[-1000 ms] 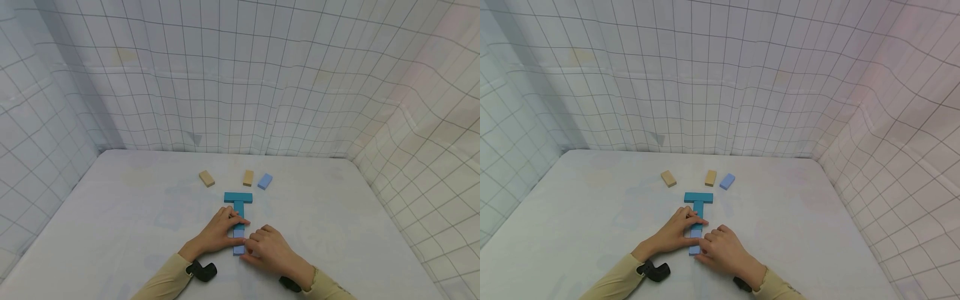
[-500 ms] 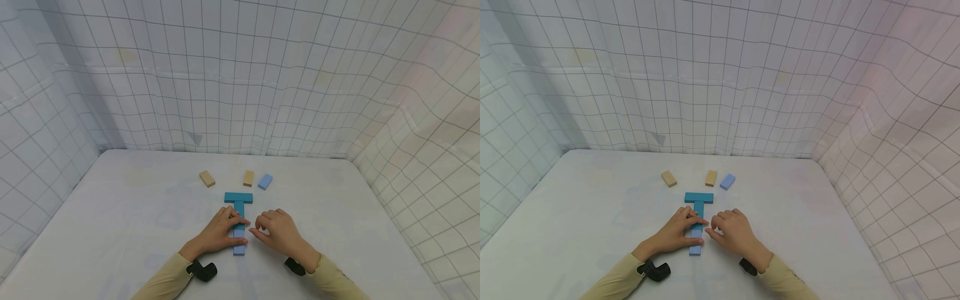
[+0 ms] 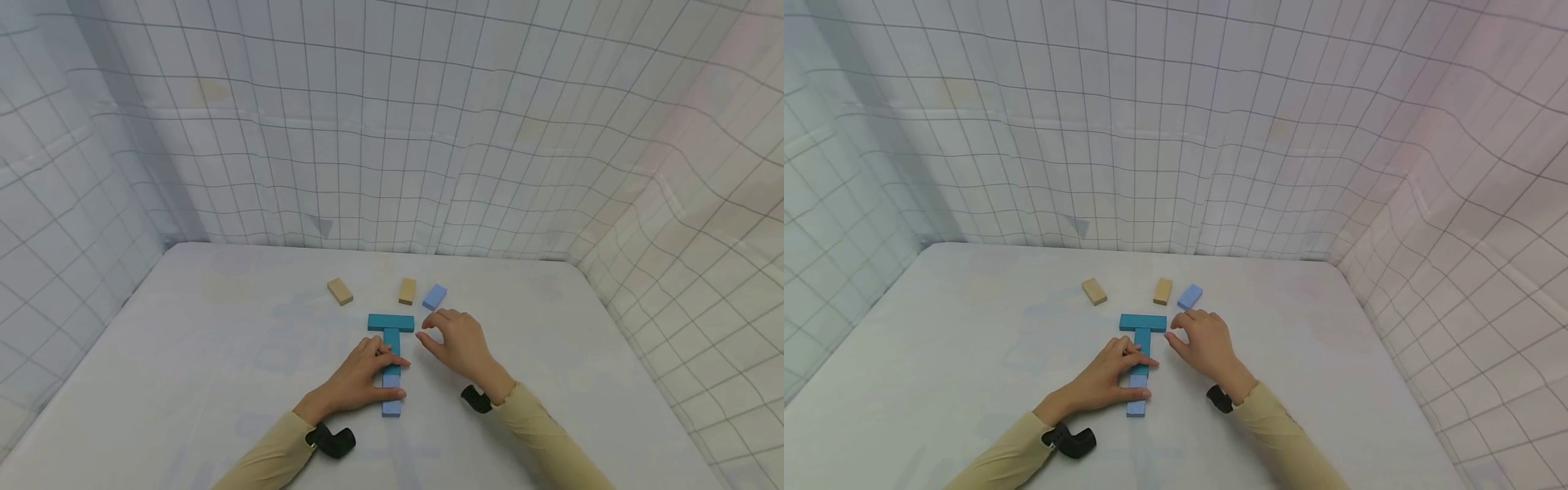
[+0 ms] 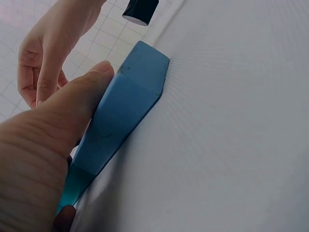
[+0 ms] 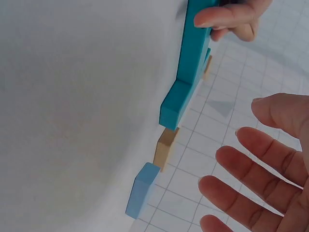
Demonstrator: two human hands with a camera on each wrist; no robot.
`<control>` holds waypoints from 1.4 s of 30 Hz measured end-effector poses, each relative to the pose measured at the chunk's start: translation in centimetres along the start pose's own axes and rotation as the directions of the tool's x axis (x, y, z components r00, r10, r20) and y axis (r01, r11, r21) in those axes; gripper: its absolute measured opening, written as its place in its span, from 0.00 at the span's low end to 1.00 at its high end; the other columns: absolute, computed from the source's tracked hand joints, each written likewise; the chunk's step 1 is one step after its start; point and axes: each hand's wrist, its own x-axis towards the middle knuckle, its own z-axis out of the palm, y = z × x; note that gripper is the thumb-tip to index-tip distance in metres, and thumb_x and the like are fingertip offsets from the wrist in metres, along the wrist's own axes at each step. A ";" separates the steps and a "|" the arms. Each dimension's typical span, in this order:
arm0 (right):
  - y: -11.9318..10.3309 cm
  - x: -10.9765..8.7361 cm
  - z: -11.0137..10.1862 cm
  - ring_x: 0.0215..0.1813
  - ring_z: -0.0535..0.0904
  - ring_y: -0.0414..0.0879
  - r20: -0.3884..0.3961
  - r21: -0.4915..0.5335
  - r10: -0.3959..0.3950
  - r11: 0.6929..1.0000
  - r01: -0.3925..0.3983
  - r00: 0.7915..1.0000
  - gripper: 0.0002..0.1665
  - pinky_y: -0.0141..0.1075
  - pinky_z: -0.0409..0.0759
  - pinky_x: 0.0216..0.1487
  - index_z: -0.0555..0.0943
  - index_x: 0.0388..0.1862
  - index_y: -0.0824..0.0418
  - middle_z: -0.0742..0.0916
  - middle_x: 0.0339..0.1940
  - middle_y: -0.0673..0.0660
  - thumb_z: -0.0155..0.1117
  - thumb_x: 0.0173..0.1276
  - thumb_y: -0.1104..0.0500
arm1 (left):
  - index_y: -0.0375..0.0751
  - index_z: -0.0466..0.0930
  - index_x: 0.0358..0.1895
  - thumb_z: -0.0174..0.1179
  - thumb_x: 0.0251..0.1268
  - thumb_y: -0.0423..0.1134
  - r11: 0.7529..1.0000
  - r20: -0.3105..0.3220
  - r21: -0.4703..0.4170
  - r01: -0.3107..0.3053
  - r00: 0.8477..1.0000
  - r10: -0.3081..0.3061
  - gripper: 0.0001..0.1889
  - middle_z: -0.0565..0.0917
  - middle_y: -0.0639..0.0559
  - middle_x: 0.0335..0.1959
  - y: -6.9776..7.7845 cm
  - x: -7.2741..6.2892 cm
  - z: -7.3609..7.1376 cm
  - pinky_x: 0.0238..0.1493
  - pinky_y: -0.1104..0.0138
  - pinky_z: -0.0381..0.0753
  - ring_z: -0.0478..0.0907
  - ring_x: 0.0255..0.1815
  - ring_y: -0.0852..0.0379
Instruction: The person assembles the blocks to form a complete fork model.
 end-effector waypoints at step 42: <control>4.9 4.3 2.4 0.51 0.79 0.57 0.392 -0.215 0.451 0.892 -0.397 0.802 0.31 0.51 0.74 0.49 0.77 0.58 0.65 0.81 0.54 0.64 0.67 0.63 0.46 | 0.60 0.78 0.57 0.59 0.54 0.67 1.000 0.009 0.002 0.011 1.000 -0.011 0.28 0.65 0.59 0.43 0.2 0.0 -0.1 0.50 0.62 0.63 0.61 0.49 0.60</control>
